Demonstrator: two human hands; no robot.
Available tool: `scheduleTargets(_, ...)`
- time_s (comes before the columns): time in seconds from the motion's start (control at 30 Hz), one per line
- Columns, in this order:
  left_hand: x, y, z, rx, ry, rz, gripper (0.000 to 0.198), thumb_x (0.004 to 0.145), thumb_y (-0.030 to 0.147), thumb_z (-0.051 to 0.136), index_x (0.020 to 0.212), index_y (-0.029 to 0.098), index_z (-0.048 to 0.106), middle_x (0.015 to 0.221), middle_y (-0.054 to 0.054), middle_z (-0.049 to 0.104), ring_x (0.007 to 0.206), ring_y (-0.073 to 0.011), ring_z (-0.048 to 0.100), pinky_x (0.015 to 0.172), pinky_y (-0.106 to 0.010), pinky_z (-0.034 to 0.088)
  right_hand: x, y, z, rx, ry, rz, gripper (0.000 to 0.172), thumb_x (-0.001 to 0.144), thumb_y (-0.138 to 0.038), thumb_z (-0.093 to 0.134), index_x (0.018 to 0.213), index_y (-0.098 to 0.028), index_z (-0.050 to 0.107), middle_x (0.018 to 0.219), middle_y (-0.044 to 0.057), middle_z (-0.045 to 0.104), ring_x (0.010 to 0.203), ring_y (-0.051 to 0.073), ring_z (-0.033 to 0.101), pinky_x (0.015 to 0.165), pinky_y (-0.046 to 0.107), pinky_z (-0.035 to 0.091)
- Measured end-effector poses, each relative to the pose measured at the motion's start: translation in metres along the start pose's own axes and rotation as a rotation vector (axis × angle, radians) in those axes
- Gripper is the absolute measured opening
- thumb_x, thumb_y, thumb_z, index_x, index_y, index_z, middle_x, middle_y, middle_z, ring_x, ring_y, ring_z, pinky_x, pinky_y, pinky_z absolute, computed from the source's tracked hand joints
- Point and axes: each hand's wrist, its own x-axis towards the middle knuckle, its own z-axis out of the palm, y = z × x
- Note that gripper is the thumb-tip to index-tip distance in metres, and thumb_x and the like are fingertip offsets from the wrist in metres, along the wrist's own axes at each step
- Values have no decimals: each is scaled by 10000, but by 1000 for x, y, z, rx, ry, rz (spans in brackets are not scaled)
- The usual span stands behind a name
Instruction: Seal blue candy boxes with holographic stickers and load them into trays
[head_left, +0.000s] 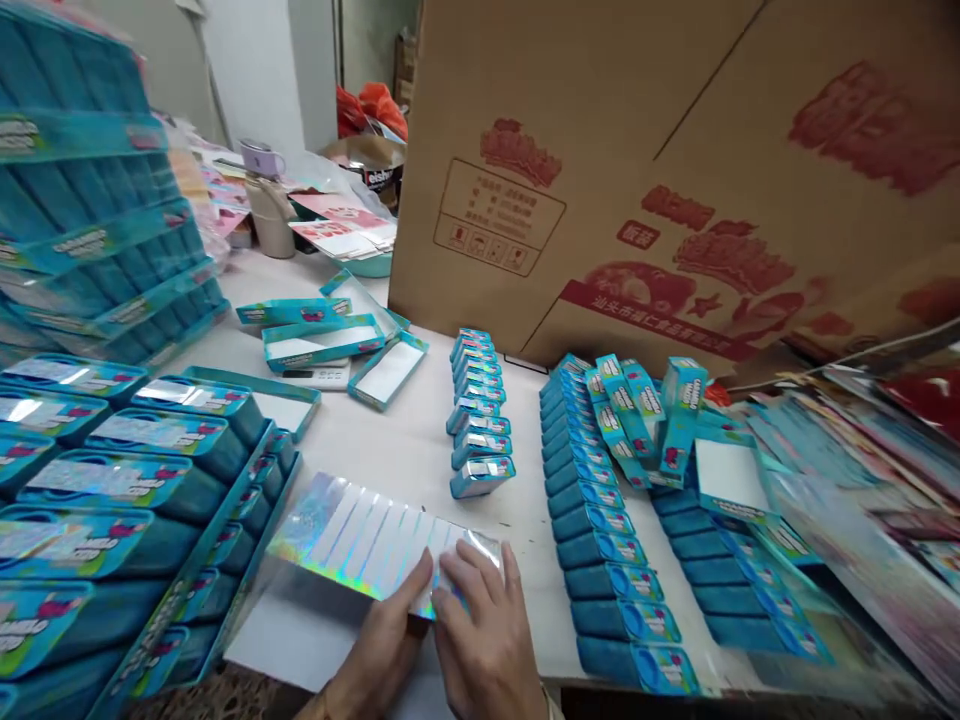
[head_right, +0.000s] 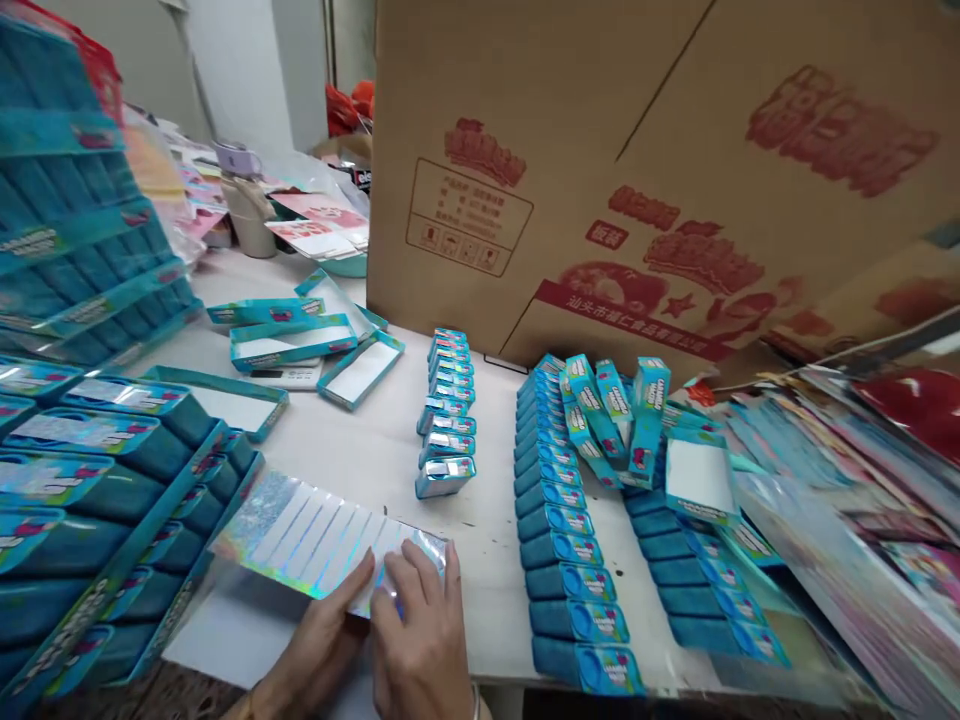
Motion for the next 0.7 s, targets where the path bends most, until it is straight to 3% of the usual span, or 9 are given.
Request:
scheduleTargets(0.07, 2, -10, 4, 50, 52, 14, 410, 745, 307, 793, 1118, 149, 733, 1218, -121, 714, 1340, -309, 503, 1206, -440, 286, -6, 11, -18, 100, -66, 75, 176, 940, -245, 524, 1091, -235, 614, 1292, 79, 604, 1279, 246, 498, 1147, 459, 300)
scheduleTargets(0.17, 4, -23, 3, 136, 50, 19, 401, 778, 303, 761, 1153, 168, 721, 1243, -104, 704, 1373, -297, 462, 1214, -430, 273, -8, 31, -41, 162, -94, 303, 356, 946, -253, 549, 1301, -234, 524, 1329, 106, 572, 1249, 233, 518, 1029, 390, 447)
scheduleTargets(0.3, 7, -33, 9, 131, 27, -63, 427, 825, 268, 708, 1244, 195, 670, 1293, -78, 679, 1354, -323, 481, 1177, -450, 359, -13, 49, -44, 157, -142, 502, 150, 942, -198, 567, 1059, -242, 649, 971, 36, 689, 931, 200, 630, 815, 315, 506)
scheduleTargets(0.37, 8, -35, 19, 96, 27, -116, 439, 867, 230, 650, 1304, 204, 623, 1311, -75, 667, 1327, -316, 516, 1152, -473, 399, -20, 54, -37, 125, -91, 513, 108, 947, -197, 564, 970, -235, 663, 875, 22, 681, 847, 187, 625, 756, 296, 492)
scheduleTargets(0.53, 15, -47, 40, 33, 11, -140, 445, 939, 194, 533, 1380, 242, 553, 1323, -60, 660, 1305, -262, 548, 1148, -451, 414, -42, 64, -23, -107, 66, 409, 155, 973, -218, 532, 1049, -221, 666, 916, 46, 689, 845, 182, 626, 773, 299, 476)
scheduleTargets(0.7, 25, -61, 40, 46, -6, -140, 494, 946, 201, 532, 1437, 237, 487, 1380, -71, 617, 1306, -261, 546, 1146, -435, 416, -53, 68, -22, -151, 104, 386, 164, 969, -169, 520, 1063, -213, 647, 986, 57, 696, 905, 190, 626, 817, 316, 479)
